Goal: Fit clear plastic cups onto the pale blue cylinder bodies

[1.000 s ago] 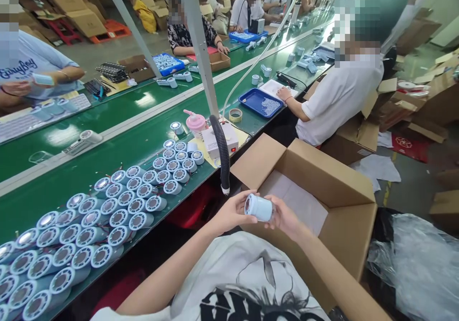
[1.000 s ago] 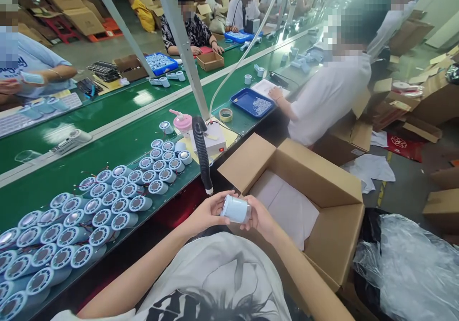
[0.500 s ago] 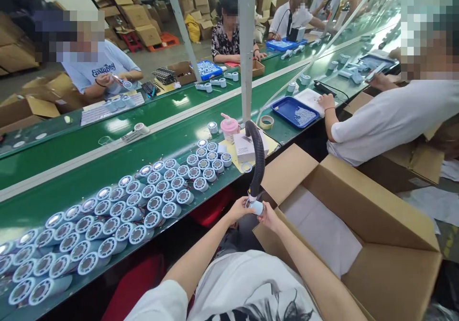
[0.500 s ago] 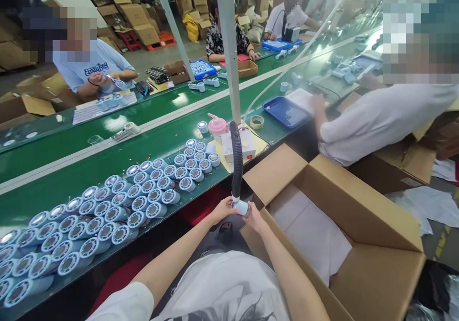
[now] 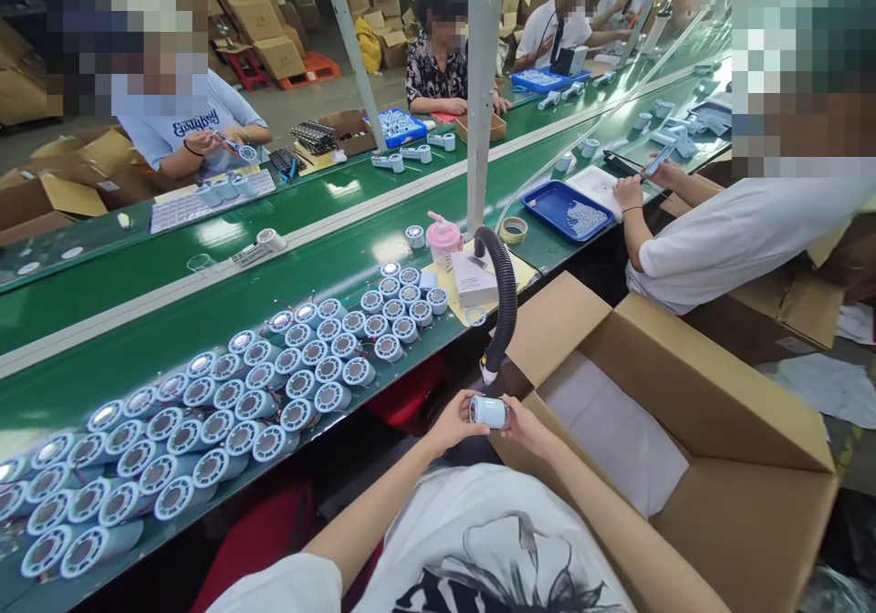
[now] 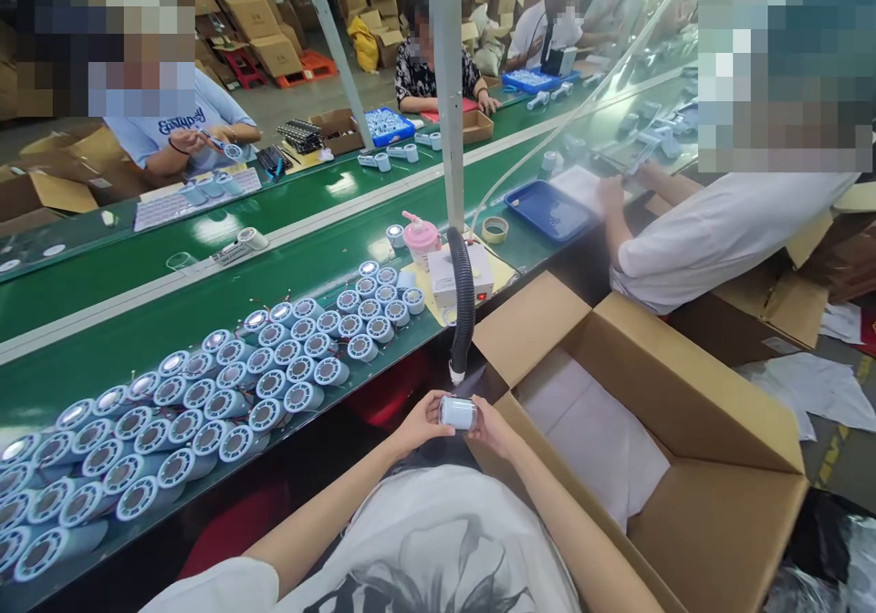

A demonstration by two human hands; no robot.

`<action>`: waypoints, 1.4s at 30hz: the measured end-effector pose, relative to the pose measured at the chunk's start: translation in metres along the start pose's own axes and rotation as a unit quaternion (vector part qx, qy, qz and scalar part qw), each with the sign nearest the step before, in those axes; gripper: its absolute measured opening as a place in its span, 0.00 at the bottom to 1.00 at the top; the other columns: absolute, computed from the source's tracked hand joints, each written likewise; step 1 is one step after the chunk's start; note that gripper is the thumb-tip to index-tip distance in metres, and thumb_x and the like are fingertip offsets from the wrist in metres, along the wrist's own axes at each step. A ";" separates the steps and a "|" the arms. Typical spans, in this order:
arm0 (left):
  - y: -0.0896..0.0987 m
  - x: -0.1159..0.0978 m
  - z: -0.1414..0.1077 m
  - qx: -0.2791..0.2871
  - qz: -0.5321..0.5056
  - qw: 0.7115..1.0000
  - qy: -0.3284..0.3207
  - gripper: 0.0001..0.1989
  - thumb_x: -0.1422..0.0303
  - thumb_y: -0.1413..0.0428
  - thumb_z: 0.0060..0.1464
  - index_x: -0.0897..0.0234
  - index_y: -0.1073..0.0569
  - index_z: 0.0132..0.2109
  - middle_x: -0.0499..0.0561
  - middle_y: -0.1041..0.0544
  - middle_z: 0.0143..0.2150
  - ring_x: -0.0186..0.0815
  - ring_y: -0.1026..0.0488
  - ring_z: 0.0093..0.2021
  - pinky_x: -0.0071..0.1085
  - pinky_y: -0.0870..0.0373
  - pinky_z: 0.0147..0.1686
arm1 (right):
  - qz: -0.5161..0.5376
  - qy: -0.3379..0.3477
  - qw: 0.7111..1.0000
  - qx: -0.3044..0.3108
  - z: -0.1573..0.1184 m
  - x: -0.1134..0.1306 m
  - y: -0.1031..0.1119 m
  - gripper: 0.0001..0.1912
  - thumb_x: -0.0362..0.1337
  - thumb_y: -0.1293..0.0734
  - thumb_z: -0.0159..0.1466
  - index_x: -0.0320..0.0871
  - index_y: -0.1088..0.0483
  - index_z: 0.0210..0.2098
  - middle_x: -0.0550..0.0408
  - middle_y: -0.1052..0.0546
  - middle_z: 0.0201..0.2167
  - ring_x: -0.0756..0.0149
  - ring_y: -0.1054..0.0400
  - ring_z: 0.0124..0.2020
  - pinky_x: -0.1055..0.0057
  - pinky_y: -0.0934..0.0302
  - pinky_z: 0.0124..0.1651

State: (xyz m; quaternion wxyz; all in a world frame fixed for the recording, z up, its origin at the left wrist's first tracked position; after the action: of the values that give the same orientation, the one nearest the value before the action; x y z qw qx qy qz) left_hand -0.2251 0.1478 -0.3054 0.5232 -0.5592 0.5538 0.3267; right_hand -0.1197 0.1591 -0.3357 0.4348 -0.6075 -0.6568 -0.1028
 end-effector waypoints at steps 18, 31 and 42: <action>-0.139 -0.185 -0.112 0.192 0.053 0.948 -0.250 0.38 0.76 0.30 0.38 0.50 0.29 0.58 0.57 0.34 0.64 0.49 0.38 0.65 0.39 0.32 0.56 | -0.056 0.009 0.995 0.077 -0.230 0.086 -0.036 0.24 0.56 0.44 0.68 0.41 0.33 0.39 0.58 0.28 0.16 0.74 0.34 0.15 0.82 0.43 0.18; -0.133 -0.186 -0.145 0.084 -0.016 0.990 -0.110 0.29 0.67 0.34 0.48 0.56 0.33 0.56 0.51 0.27 0.48 0.34 0.27 0.41 0.26 0.29 0.39 | -0.378 0.425 0.820 0.065 -0.279 0.140 -0.054 0.31 0.55 0.37 0.65 0.54 0.45 0.64 0.45 0.32 0.59 0.53 0.32 0.54 0.57 0.32 0.53; -0.126 -0.192 -0.166 0.136 0.045 0.979 -0.143 0.38 0.72 0.32 0.44 0.54 0.34 0.62 0.56 0.30 0.60 0.46 0.29 0.56 0.41 0.30 0.55 | -0.306 0.370 0.872 0.094 -0.282 0.122 -0.065 0.26 0.43 0.28 0.60 0.57 0.32 0.58 0.51 0.26 0.55 0.53 0.28 0.52 0.64 0.28 0.49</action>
State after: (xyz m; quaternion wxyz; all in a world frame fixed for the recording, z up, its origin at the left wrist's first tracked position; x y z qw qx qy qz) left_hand -0.1723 0.0232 -0.0561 0.6532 -0.4049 0.5370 0.3480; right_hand -0.0374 0.0432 -0.0561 0.6478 -0.2504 -0.6075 -0.3855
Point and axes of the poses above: each hand's wrist, its own z-axis towards the middle knuckle, its own y-axis out of the back of the hand, x = y × z, the point moved 10 cm from there along z, towards the middle knuckle
